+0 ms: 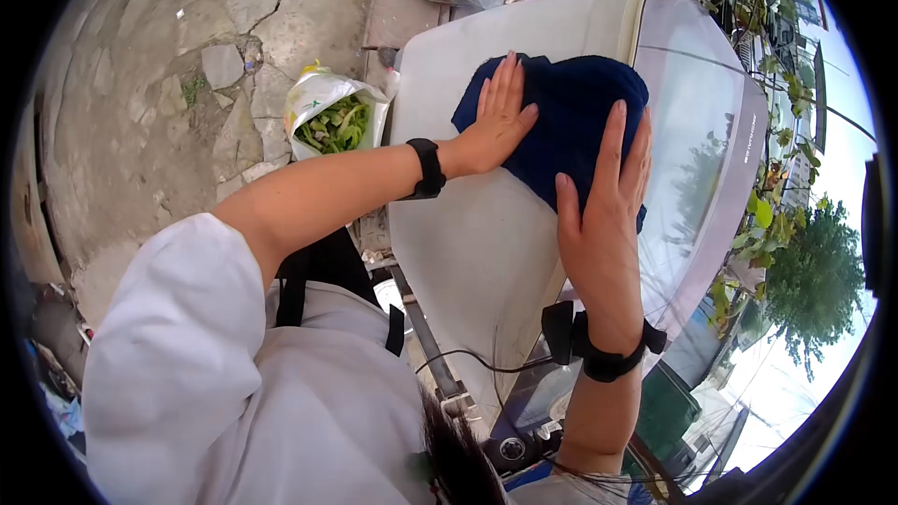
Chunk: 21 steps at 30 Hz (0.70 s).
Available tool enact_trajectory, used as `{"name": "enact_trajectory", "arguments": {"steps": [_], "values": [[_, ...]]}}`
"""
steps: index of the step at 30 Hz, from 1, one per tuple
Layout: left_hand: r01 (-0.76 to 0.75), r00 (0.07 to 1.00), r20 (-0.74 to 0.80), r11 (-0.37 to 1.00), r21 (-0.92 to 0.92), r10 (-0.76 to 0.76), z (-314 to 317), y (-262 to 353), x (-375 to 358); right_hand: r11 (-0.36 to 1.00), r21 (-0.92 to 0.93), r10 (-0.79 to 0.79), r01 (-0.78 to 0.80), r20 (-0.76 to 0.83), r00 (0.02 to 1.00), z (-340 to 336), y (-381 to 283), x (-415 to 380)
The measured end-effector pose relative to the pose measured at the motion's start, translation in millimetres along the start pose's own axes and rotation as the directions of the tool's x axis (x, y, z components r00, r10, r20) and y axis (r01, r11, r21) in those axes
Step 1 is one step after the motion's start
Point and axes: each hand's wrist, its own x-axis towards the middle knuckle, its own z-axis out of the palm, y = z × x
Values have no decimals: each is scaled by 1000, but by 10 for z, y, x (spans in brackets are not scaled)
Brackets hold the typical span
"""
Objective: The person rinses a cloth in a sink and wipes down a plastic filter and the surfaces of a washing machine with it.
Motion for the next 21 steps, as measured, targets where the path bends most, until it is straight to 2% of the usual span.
{"name": "enact_trajectory", "arguments": {"steps": [3, 4, 5, 6, 7, 9, 12, 13, 14, 15, 16, 19, 21], "values": [[-73, 995, -65, 997, 11, 74, -257, -144, 745, 994, -64, -102, 93, -154, 983, 70, 280, 713], [-82, 997, -7, 996, -19, 82, -401, -147, 941, 992, -59, -118, 108, -199, 973, 96, 359, 926], [-110, 991, 68, 992, -60, 114, -523, -190, 1140, 993, -51, -113, 106, -167, 980, 62, 494, 1130], [-105, 994, 26, 992, -73, 107, -502, -398, 1403, 1000, -3, -24, 24, -80, 997, -89, 341, 1263], [-206, 971, 95, 971, -118, 218, -538, -554, 1575, 997, -72, -47, 38, -121, 992, -37, 370, 1316], [-255, 955, 118, 956, -144, 273, -589, -505, 1576, 975, -212, -103, 60, -200, 974, 37, 415, 1404], [-305, 949, -39, 943, 131, 313, -289, -912, 1433, 986, -157, -96, 64, -208, 973, 72, 301, 1209], [-309, 884, -241, 888, 341, 401, -110, -986, 1316, 987, -150, -97, 66, -210, 973, 74, 259, 1115], [-189, 965, -152, 969, 156, 213, -210, -612, 1040, 980, -175, -123, 90, -189, 974, 41, 202, 996], [-31, 999, -27, 999, -17, 31, -316, -163, 695, 972, -215, -144, 97, -212, 967, 117, 233, 859], [-25, 999, -20, 1000, -1, 25, -242, -120, 486, 961, -256, -168, 106, -236, 957, 206, 268, 714], [29, 997, 65, 999, 46, -32, 54, -92, -196, 984, -173, -57, 38, -105, 993, 107, -20, 156], [-2, 995, 100, 998, 56, -4, 221, 15, -679, 988, -152, 25, -30, -37, 999, 128, -102, -259]]}}
